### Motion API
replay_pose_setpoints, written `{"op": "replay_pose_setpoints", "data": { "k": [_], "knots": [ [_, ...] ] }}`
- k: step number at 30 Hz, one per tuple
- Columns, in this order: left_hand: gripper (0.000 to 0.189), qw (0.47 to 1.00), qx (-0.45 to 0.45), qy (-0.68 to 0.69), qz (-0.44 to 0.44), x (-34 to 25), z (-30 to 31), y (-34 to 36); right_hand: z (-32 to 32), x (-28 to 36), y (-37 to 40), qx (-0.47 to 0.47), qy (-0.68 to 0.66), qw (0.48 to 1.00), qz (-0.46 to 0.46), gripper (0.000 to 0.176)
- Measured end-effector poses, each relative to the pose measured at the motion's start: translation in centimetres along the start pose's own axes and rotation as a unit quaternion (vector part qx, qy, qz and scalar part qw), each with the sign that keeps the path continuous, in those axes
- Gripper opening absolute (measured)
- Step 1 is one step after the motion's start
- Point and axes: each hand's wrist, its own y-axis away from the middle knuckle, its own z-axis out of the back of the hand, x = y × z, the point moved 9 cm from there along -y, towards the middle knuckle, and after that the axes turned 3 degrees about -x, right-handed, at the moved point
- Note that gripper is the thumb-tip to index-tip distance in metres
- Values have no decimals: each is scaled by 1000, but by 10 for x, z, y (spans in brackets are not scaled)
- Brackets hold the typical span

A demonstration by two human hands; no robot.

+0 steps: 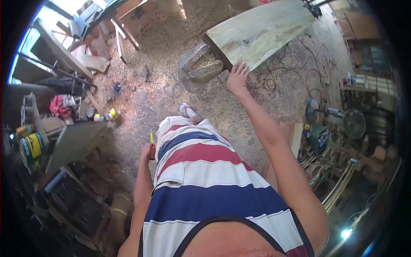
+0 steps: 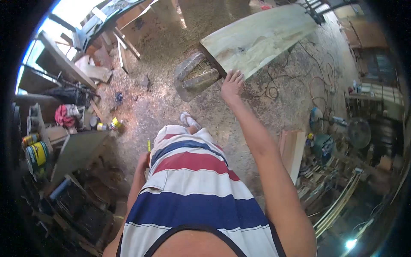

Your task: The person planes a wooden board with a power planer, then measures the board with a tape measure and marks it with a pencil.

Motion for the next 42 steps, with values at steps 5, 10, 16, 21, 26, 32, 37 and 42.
{"op": "replay_pose_setpoints", "data": {
  "k": [5, 10, 16, 21, 26, 32, 37, 42],
  "knots": [
    [55, 968, -18, -213, -134, -2, 31, -69, -21, 50, 101, -54, -103, 992, 40, 51],
    [55, 859, 82, -438, -251, -52, 40, -27, -150, 101, 315, 130, -423, 896, -44, 38],
    [40, 612, 149, -656, -416, -81, 47, 8, -386, 193, 711, 329, -401, 837, -172, 44],
    [32, 518, 189, -727, -408, -111, 65, -21, -273, 264, 828, 437, -230, 870, -9, 29],
    [26, 342, 121, -804, -471, -174, 69, -78, -277, 360, 833, 402, -264, 850, -216, 36],
    [16, 679, 183, -553, -447, -262, 125, -84, -212, 442, 661, 103, -452, 872, -158, 32],
    [20, 392, 179, -757, -491, -232, 148, -105, -188, 460, 633, 141, -518, 813, -225, 30],
    [32, 336, 228, -778, -479, -183, 162, -65, -181, 481, 670, 215, -528, 778, -263, 30]
  ]
}}
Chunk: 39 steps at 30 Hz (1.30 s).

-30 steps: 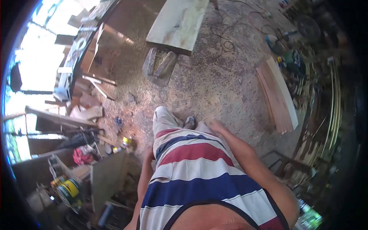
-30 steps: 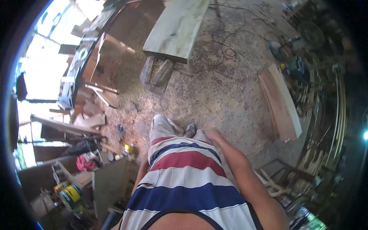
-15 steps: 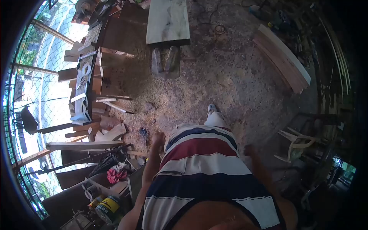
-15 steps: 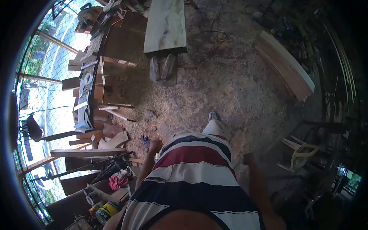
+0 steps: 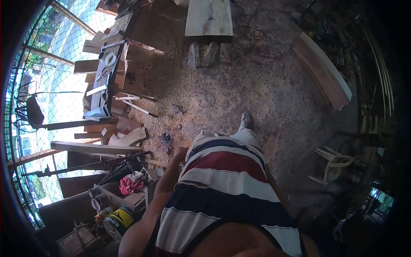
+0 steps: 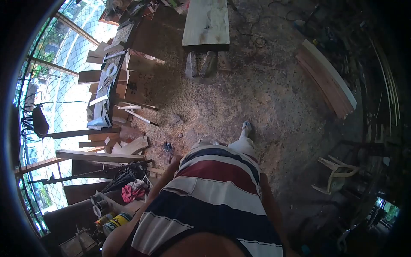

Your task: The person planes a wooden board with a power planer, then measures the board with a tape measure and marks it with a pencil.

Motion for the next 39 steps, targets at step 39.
{"op": "replay_pose_setpoints", "data": {
  "k": [39],
  "knots": [
    [35, 938, -274, 210, 21, -59, 515, -242, 506, 335, -373, 101, -563, 820, -3, 26]
  ]
}}
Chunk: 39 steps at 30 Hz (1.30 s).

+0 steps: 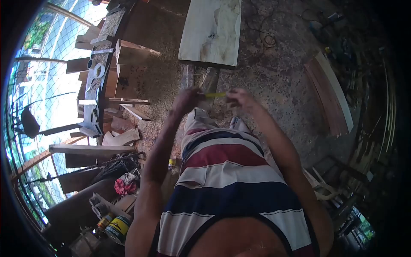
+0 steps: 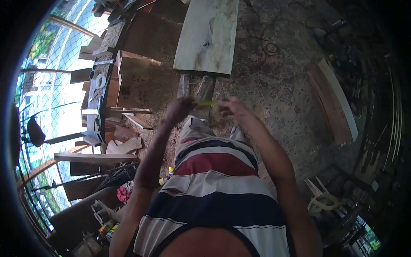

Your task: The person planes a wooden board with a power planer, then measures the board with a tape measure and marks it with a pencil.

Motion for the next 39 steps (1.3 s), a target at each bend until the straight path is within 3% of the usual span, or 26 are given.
{"op": "replay_pose_setpoints", "data": {
  "k": [2, 5, 10, 13, 16, 19, 22, 25, 28, 31, 34, 37, 39],
  "knots": [
    [26, 998, 20, -51, 25, 59, 27, -29, 47, 27, -33, -53, -25, 998, 31, 21],
    [26, 995, -5, -104, -6, 92, 86, -76, 107, 62, -74, -168, -53, 982, 69, 18],
    [33, 992, -19, -123, 11, 113, 144, -146, 108, 95, -122, -267, -49, 955, 119, 13],
    [31, 995, -11, -97, 8, 151, 142, -185, 106, 94, -141, -346, 27, 928, 139, 15],
    [31, 994, 44, -101, 20, 172, 136, -203, 108, 94, -134, -473, 177, 846, 169, 22],
    [32, 993, 63, -100, -6, 175, 129, -215, 104, 97, -129, -502, 223, 808, 213, 28],
    [32, 994, 65, -88, -18, 166, 122, -221, 98, 101, -126, -521, 262, 789, 195, 32],
    [33, 994, 54, -81, -50, 154, 112, -226, 95, 102, -122, -523, 262, 786, 199, 35],
    [35, 992, 55, -112, -29, 146, 101, -232, 95, 98, -124, -507, 236, 807, 189, 39],
    [39, 990, 74, -118, -6, 145, 100, -236, 85, 104, -113, -523, 236, 793, 206, 29],
    [40, 987, 103, -122, -6, 143, 100, -237, 45, 130, -86, -609, 438, 622, 221, 23],
    [41, 988, 101, -116, -10, 143, 100, -238, -34, 162, -63, -571, 483, 568, 344, 24],
    [41, 988, 100, -116, -10, 146, 96, -238, -57, 143, -96, -460, 448, 711, 286, 26]
  ]
}}
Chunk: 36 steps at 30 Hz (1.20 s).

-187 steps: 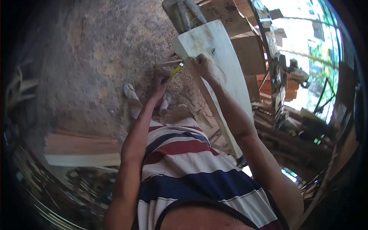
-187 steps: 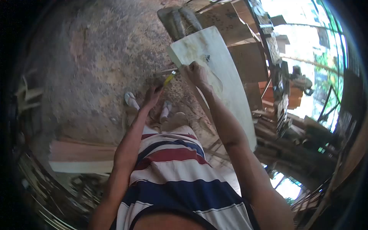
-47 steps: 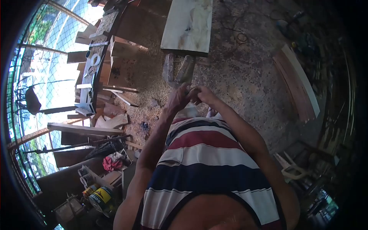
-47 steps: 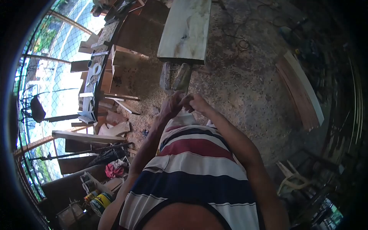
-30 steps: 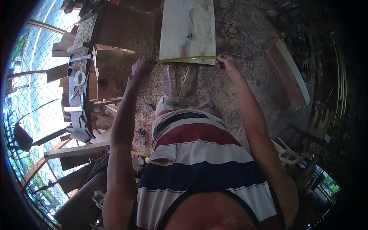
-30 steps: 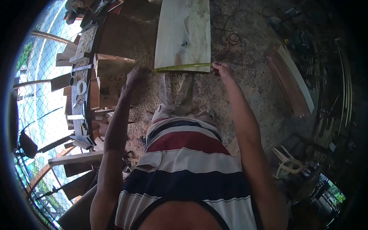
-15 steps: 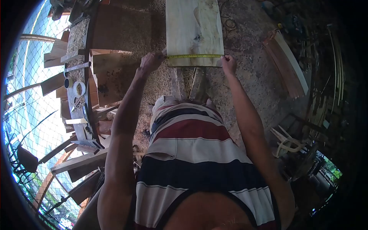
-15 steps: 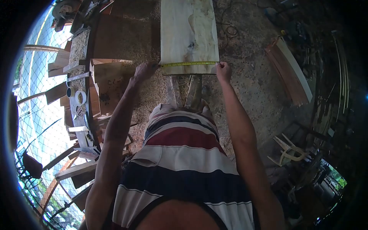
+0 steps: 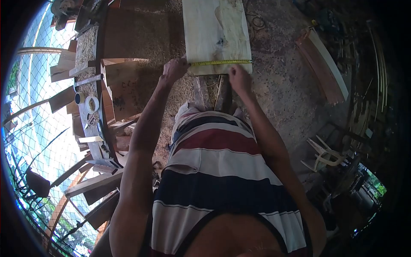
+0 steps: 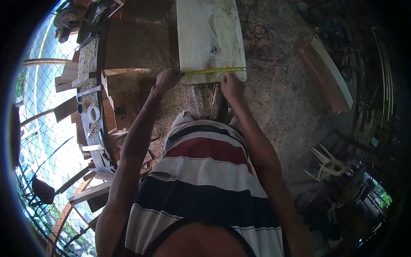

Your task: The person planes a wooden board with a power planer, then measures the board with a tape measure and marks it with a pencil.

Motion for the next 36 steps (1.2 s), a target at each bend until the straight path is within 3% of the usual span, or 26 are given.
{"op": "replay_pose_setpoints", "data": {
  "k": [1, 4, 16, 19, 26, 28, 30, 31, 32, 33, 35, 36],
  "knots": [
    [41, 1000, -2, -1, 0, 1, -1, -1, -23, 6, 7, 79, -48, 995, -24, 27],
    [40, 1000, -16, -4, -5, 1, 1, 1, -51, 29, 9, 113, -61, 992, -15, 27],
    [40, 997, -82, -4, -8, -10, 13, 11, -82, 50, -15, 136, -7, 990, -32, 32],
    [32, 992, -116, -28, -35, -24, 28, 11, -80, 55, -17, 151, 11, 988, -29, 35],
    [37, 955, -204, 210, 38, -3, 75, 10, -100, 38, -20, 184, 33, 982, -42, 42],
    [41, 940, -174, 292, 31, 31, 56, 0, -99, 41, -21, 182, 26, 983, -29, 43],
    [40, 935, -250, 252, -9, 58, 36, 8, -97, 43, -19, 196, 9, 980, -41, 37],
    [40, 949, -188, 252, 5, 70, 12, 9, -102, 38, -19, 210, 34, 976, -50, 35],
    [41, 944, -203, 259, 21, 85, -14, 12, -108, 30, -20, 192, 41, 980, -44, 34],
    [42, 908, -114, 393, 88, 80, -24, 33, -101, 39, -22, 175, 54, 982, -36, 34],
    [52, 860, -14, 470, 198, 51, -23, 89, -95, 46, -22, 193, 56, 979, -36, 35],
    [56, 907, -23, 380, 181, 51, -43, 90, -92, 45, -23, 190, 60, 979, -32, 35]
  ]
}}
